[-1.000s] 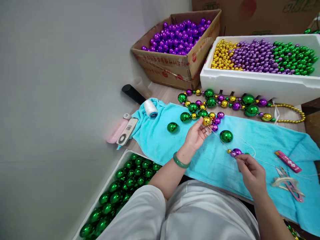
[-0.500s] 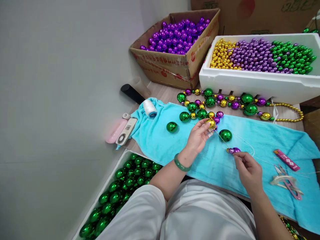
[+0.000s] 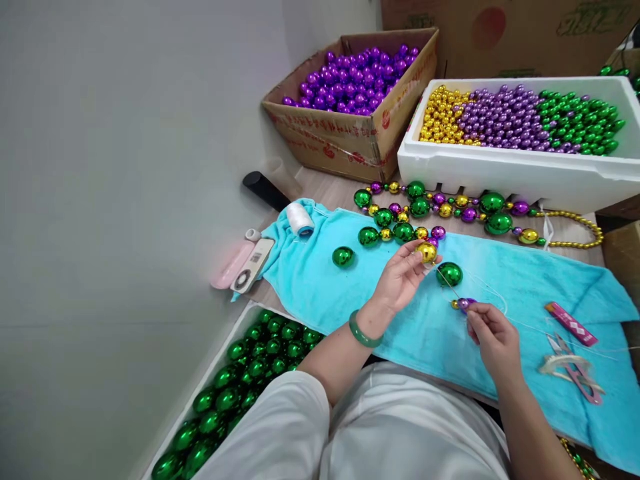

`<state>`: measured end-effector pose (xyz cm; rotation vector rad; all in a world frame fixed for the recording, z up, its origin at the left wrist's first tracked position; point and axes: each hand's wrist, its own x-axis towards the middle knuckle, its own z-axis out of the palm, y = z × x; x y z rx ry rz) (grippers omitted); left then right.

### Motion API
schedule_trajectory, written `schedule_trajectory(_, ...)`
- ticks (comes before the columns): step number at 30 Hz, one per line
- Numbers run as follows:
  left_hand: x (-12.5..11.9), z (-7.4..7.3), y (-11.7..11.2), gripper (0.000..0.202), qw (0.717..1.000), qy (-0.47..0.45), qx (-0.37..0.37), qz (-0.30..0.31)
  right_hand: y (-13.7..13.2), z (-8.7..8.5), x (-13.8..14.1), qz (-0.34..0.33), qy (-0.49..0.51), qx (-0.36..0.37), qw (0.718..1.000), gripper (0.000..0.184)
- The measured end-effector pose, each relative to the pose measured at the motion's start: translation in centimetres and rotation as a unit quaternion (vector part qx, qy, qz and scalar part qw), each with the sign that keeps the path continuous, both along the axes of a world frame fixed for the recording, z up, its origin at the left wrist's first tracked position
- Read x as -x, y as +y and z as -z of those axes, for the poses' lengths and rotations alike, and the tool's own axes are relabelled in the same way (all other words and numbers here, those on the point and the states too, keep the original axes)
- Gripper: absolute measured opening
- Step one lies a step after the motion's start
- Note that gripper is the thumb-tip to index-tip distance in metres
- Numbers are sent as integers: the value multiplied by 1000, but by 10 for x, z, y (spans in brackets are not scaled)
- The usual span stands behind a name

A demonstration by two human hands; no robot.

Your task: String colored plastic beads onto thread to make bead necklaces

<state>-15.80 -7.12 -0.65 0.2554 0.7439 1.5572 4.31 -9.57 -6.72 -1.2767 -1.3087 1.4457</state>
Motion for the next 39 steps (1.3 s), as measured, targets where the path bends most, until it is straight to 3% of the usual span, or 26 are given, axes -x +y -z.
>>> schedule_trajectory(14, -6, -7, -6, 38, 990, 118, -68, -27, 2, 9, -2, -1, 15, -4, 1000, 18)
schedule_trajectory(18, -6, -9, -7, 40, 993, 105, -47, 6, 6, 11, -2, 1, 21, -11, 1000, 18)
schedule_trajectory(25, -8, -9, -9, 42, 993, 106, -50, -15, 4, 10, -1, -9, 22, -4, 1000, 17)
schedule_trajectory(34, -3, -7, -9, 40, 998, 45, -54, 8, 4, 9, -2, -17, 37, -8, 999, 16)
schedule_trajectory(39, -5, -5, -11, 40, 996, 76, -46, 19, 6, 3, 0, -16, 27, -12, 999, 17)
